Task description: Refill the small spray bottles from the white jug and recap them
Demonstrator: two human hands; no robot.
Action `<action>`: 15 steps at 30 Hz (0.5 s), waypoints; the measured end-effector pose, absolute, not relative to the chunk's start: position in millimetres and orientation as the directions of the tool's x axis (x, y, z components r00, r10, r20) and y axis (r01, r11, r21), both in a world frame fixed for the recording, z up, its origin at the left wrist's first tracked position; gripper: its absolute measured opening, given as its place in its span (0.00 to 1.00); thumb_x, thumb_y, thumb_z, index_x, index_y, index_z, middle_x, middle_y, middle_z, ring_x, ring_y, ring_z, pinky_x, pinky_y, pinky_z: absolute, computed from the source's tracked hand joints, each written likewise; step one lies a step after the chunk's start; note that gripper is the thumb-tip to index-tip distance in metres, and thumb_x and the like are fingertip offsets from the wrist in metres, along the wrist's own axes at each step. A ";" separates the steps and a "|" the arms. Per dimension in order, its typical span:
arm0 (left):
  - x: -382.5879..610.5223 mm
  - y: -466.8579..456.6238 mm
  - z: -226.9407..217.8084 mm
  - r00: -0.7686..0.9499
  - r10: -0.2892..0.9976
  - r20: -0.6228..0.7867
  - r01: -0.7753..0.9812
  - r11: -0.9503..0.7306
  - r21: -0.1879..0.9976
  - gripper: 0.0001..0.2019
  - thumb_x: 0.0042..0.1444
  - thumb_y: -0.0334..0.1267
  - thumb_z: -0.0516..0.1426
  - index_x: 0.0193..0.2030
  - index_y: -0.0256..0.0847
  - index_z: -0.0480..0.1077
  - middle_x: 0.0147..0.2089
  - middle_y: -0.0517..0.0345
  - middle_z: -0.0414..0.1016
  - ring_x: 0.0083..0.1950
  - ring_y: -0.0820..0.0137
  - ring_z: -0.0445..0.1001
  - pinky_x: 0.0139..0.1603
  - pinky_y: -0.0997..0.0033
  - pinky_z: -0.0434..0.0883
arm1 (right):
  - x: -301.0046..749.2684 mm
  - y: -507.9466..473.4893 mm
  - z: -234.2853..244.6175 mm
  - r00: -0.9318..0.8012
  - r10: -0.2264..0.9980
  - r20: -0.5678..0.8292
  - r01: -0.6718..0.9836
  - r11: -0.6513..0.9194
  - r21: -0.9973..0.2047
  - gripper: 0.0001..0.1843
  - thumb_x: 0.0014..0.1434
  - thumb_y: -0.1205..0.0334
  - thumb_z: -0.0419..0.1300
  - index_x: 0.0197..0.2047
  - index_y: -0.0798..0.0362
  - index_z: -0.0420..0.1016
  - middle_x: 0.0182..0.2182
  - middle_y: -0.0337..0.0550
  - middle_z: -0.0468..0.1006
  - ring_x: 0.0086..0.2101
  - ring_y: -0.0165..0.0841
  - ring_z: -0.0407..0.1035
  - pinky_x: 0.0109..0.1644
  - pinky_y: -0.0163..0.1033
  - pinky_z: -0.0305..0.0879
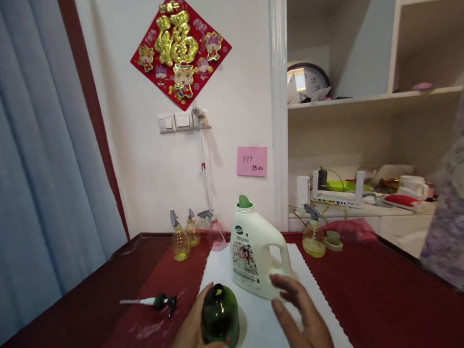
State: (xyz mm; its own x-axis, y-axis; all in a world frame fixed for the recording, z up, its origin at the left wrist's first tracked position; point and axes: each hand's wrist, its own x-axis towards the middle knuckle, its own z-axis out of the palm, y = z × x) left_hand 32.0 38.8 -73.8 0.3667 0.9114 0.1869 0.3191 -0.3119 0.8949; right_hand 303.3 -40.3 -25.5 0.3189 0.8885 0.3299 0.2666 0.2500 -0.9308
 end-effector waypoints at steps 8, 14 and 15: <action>38.6 34.7 -59.0 0.263 0.945 0.195 0.412 -0.292 0.863 0.57 0.37 0.34 0.69 0.75 0.25 0.49 0.76 0.27 0.55 0.76 0.44 0.55 0.77 0.46 0.50 | 346.2 39.2 18.3 0.394 0.832 0.391 0.358 0.253 -0.899 0.45 0.49 0.34 0.67 0.62 0.53 0.66 0.60 0.57 0.74 0.61 0.52 0.67 0.66 0.57 0.61; 34.8 41.0 -67.2 0.221 0.948 0.227 0.431 -0.304 0.849 0.54 0.39 0.33 0.65 0.75 0.30 0.50 0.76 0.31 0.58 0.76 0.46 0.56 0.76 0.45 0.52 | 345.8 73.4 22.9 0.284 0.898 0.337 0.287 0.256 -0.923 0.35 0.45 0.35 0.68 0.45 0.55 0.76 0.27 0.42 0.80 0.29 0.41 0.74 0.36 0.45 0.71; 34.6 42.3 -68.8 0.225 0.948 0.227 0.440 -0.307 0.844 0.54 0.39 0.33 0.65 0.75 0.31 0.50 0.76 0.32 0.58 0.76 0.46 0.56 0.76 0.45 0.52 | 343.7 75.0 23.5 0.299 0.893 0.336 0.272 0.257 -0.927 0.35 0.46 0.34 0.67 0.44 0.55 0.76 0.23 0.39 0.77 0.26 0.39 0.72 0.32 0.43 0.69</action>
